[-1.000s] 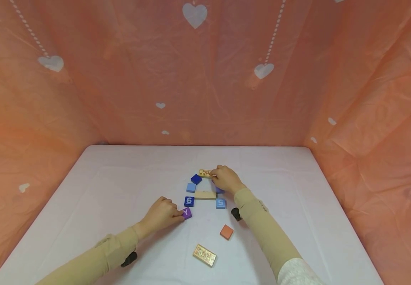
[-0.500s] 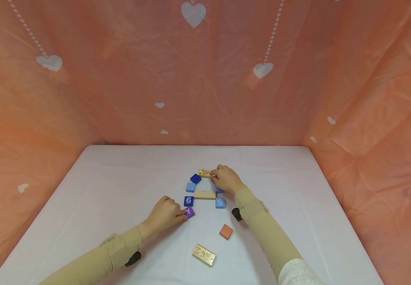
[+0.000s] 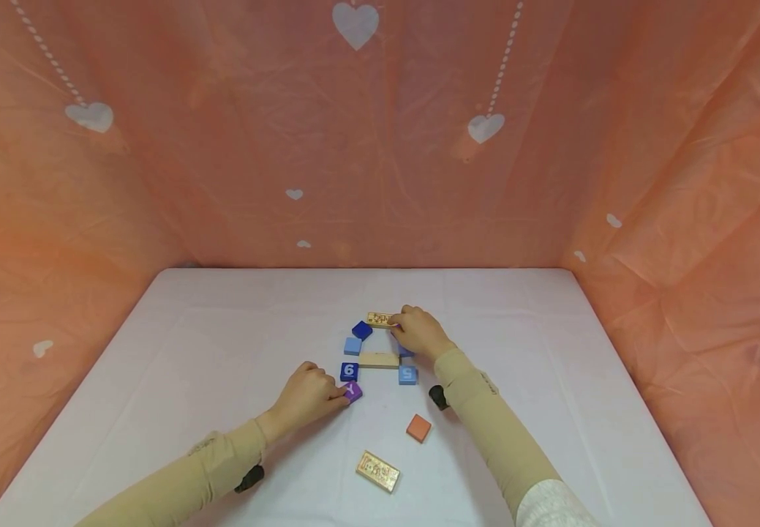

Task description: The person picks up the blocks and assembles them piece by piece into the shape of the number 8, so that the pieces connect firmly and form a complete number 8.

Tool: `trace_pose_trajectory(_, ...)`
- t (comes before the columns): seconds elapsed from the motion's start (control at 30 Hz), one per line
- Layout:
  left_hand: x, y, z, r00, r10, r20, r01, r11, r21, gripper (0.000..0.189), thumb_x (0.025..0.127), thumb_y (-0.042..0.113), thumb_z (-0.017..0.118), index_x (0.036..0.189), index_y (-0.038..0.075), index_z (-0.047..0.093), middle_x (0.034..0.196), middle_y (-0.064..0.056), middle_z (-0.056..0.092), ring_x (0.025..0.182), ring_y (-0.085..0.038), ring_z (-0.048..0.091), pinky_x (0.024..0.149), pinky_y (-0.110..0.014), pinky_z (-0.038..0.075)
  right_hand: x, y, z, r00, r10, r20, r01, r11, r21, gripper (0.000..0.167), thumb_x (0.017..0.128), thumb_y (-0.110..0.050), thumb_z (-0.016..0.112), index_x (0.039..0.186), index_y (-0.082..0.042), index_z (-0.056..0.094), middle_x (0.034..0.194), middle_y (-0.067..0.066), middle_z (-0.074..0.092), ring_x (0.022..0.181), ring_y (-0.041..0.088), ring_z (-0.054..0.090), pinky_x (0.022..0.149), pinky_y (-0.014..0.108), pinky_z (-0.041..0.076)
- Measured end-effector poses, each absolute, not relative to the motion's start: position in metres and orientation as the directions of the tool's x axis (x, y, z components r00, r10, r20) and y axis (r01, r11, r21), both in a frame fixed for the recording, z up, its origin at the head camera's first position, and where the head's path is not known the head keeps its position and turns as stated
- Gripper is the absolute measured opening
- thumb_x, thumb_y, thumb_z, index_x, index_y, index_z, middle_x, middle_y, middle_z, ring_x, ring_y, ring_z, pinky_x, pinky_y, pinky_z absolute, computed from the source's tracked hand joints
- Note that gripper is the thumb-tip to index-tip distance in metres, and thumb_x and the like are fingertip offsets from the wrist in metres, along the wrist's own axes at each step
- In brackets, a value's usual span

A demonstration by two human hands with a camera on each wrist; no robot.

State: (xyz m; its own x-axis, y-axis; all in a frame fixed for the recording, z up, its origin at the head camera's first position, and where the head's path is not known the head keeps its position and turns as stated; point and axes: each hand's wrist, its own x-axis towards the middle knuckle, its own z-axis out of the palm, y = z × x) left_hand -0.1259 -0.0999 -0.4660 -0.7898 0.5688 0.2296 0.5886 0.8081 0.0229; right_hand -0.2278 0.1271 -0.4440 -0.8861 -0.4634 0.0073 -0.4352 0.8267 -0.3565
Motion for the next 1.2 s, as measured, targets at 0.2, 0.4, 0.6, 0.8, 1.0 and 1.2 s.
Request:
trace_pose_trajectory(0.2, -0.126, -0.099, -0.465, -0.791, 0.569, 0.225, 0.59, 0.807, 0.03, 0.018, 0.077, 0.038, 0.072, 0.072, 0.022, 0.075, 0.053, 0.008, 0.062, 0.048, -0.004, 0.043, 0.071, -0.031, 0.04, -0.228, 0.128, -0.446, -0.882, -0.471, 0.009, -0.442, 0.821, -0.361, 0.023, 0.091, -0.018, 0.058, 0.109, -0.007, 0.068, 0.085, 0.004, 0.057, 0.071, 0.014, 0.047, 0.064, 0.024, 0.039)
trace_pose_trajectory(0.4, -0.127, -0.099, -0.466, -0.787, 0.575, 0.225, 0.595, 0.803, 0.028, 0.018, 0.079, 0.038, 0.071, 0.074, 0.022, 0.075, 0.053, 0.008, 0.062, 0.048, -0.003, 0.045, 0.073, -0.031, 0.041, -0.227, 0.129, -0.447, -0.884, -0.468, -0.002, -0.436, 0.824, -0.363, 0.023, 0.091, -0.019, 0.058, 0.11, -0.008, 0.068, 0.087, 0.004, 0.057, 0.073, 0.014, 0.048, 0.066, 0.024, 0.041)
trace_pose_trajectory(0.6, -0.128, -0.099, -0.468, -0.778, 0.581, 0.238, 0.599, 0.8, 0.004, 0.017, 0.078, 0.038, 0.071, 0.073, 0.022, 0.075, 0.054, 0.008, 0.063, 0.049, -0.003, 0.048, 0.074, -0.031, 0.041, -0.226, 0.129, -0.446, -0.886, -0.464, -0.003, -0.43, 0.823, -0.372, 0.024, 0.091, -0.018, 0.057, 0.11, -0.009, 0.068, 0.085, 0.004, 0.056, 0.073, 0.014, 0.047, 0.065, 0.024, 0.04)
trace_pose_trajectory(0.8, -0.128, -0.098, -0.467, -0.772, 0.586, 0.247, 0.6, 0.8, -0.019, 0.022, 0.078, 0.039, 0.071, 0.064, 0.022, 0.072, 0.05, 0.009, 0.06, 0.048, -0.003, 0.047, 0.076, -0.033, 0.042, -0.224, 0.13, -0.446, -0.892, -0.453, -0.014, -0.417, 0.831, -0.368, 0.025, 0.092, -0.018, 0.057, 0.112, -0.009, 0.067, 0.086, 0.003, 0.056, 0.074, 0.013, 0.047, 0.065, 0.023, 0.04)
trace_pose_trajectory(1.0, -0.127, -0.098, -0.467, -0.773, 0.583, 0.249, 0.597, 0.802, -0.023, 0.022, 0.078, 0.039, 0.071, 0.065, 0.022, 0.072, 0.051, 0.009, 0.061, 0.048, -0.003, 0.047, 0.075, -0.033, 0.042, -0.218, 0.131, -0.442, -0.885, -0.466, -0.009, -0.429, 0.822, -0.373, 0.025, 0.091, -0.017, 0.057, 0.112, -0.008, 0.068, 0.084, 0.003, 0.055, 0.073, 0.013, 0.047, 0.065, 0.023, 0.04)
trace_pose_trajectory(1.2, -0.127, -0.098, -0.466, -0.775, 0.585, 0.239, 0.598, 0.801, -0.025, 0.021, 0.078, 0.039, 0.071, 0.066, 0.022, 0.073, 0.052, 0.008, 0.062, 0.048, -0.004, 0.045, 0.075, -0.034, 0.044, -0.209, 0.136, -0.437, -0.864, -0.503, 0.016, -0.472, 0.798, -0.374, 0.023, 0.091, -0.015, 0.057, 0.11, -0.007, 0.068, 0.082, 0.003, 0.055, 0.072, 0.012, 0.046, 0.065, 0.023, 0.039)
